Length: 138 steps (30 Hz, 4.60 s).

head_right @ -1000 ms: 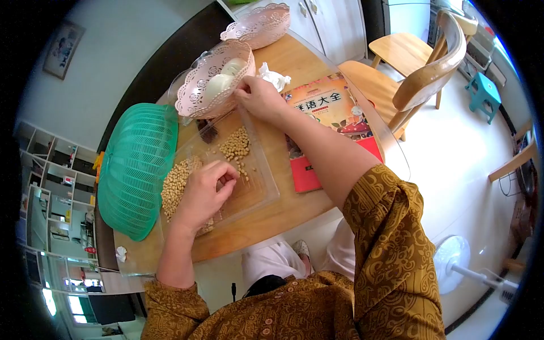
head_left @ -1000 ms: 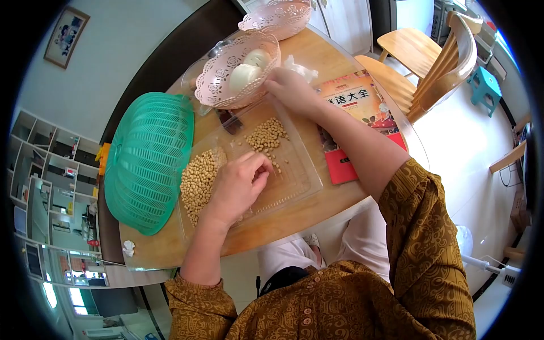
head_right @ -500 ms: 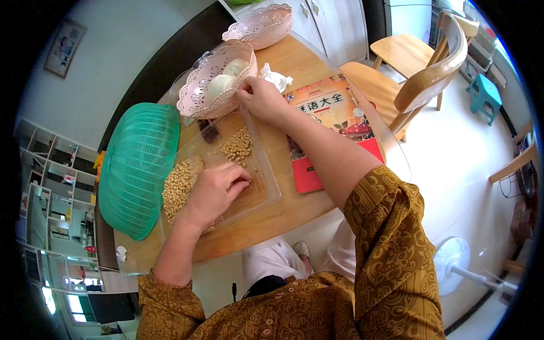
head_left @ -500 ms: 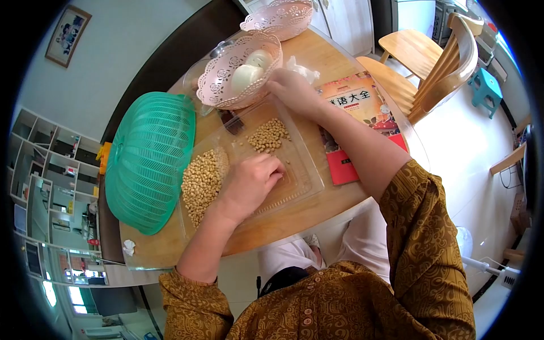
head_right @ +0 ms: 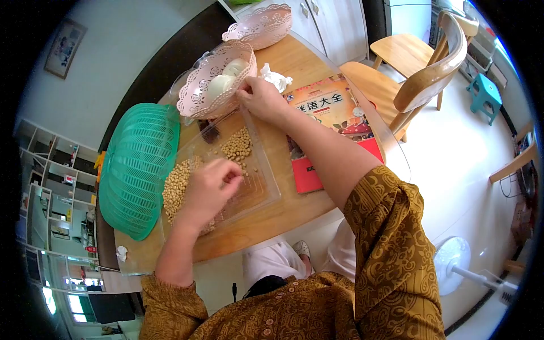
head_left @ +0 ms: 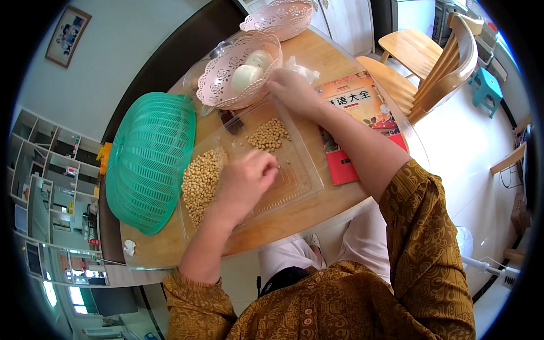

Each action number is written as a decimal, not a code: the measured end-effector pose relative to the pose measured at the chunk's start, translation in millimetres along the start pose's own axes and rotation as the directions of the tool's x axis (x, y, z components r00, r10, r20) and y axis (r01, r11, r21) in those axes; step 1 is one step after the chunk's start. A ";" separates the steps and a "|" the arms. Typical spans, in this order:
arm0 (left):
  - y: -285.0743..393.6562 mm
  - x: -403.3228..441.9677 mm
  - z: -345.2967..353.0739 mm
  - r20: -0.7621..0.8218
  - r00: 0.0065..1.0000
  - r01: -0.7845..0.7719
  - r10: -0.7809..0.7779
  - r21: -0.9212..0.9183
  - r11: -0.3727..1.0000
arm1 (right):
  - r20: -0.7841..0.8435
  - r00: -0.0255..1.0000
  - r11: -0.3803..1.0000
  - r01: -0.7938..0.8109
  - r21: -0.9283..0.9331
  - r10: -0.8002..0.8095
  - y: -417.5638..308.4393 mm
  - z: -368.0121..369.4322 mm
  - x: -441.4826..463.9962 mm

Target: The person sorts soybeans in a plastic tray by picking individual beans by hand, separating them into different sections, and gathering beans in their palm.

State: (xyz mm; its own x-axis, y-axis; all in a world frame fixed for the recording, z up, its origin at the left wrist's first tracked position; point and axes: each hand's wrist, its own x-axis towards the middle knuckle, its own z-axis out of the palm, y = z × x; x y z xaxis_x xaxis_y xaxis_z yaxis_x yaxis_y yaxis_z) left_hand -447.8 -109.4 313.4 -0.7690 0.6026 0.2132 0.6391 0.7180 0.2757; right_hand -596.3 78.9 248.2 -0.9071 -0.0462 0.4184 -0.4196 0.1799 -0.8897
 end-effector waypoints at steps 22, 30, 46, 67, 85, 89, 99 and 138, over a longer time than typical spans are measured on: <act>-6.8 -20.5 -25.9 -0.182 0.966 0.204 -0.184 0.097 0.974 | -0.018 0.999 0.999 -0.035 0.015 0.035 -3.9 -2.4 -2.8; -6.3 0.6 -2.5 0.111 0.987 0.118 -0.117 -0.007 0.993 | 0.014 1.000 1.000 -0.010 0.009 0.010 -2.7 -1.9 -2.4; -8.8 0.2 1.1 0.122 0.985 0.115 -0.121 0.053 0.992 | -0.016 0.999 0.999 0.034 -0.002 -0.035 0.5 0.2 -1.7; -36.5 -63.9 -66.8 -0.309 0.873 0.431 -0.377 0.124 0.894 | -0.023 1.000 0.998 -0.019 0.060 0.020 0.5 0.6 -0.9; 4.1 7.5 -2.9 0.155 0.982 0.112 -0.104 -0.047 0.993 | -0.023 1.000 0.999 -0.016 0.029 0.016 -4.1 -2.6 -2.4; -1.6 5.3 6.9 0.130 0.986 0.105 -0.100 -0.033 0.994 | -0.035 0.999 1.000 -0.014 0.009 0.014 -2.3 0.1 -1.7; -2.3 5.5 10.8 0.078 0.985 0.155 -0.152 -0.041 0.987 | -0.034 0.999 1.000 0.005 -0.021 -0.005 1.5 0.3 0.7; -19.7 -41.5 -55.2 -0.232 0.902 0.344 -0.363 -0.121 0.931 | -0.016 0.999 0.999 -0.029 0.038 0.029 0.9 -0.1 -1.2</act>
State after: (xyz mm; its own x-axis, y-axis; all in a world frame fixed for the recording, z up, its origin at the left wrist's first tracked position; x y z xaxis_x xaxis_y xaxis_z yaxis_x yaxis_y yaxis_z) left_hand -429.2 -167.8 350.8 -0.9291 0.2022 0.3097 0.3293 0.8335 0.4436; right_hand -595.6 79.1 246.9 -0.9183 -0.0252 0.3950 -0.3943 0.1440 -0.9076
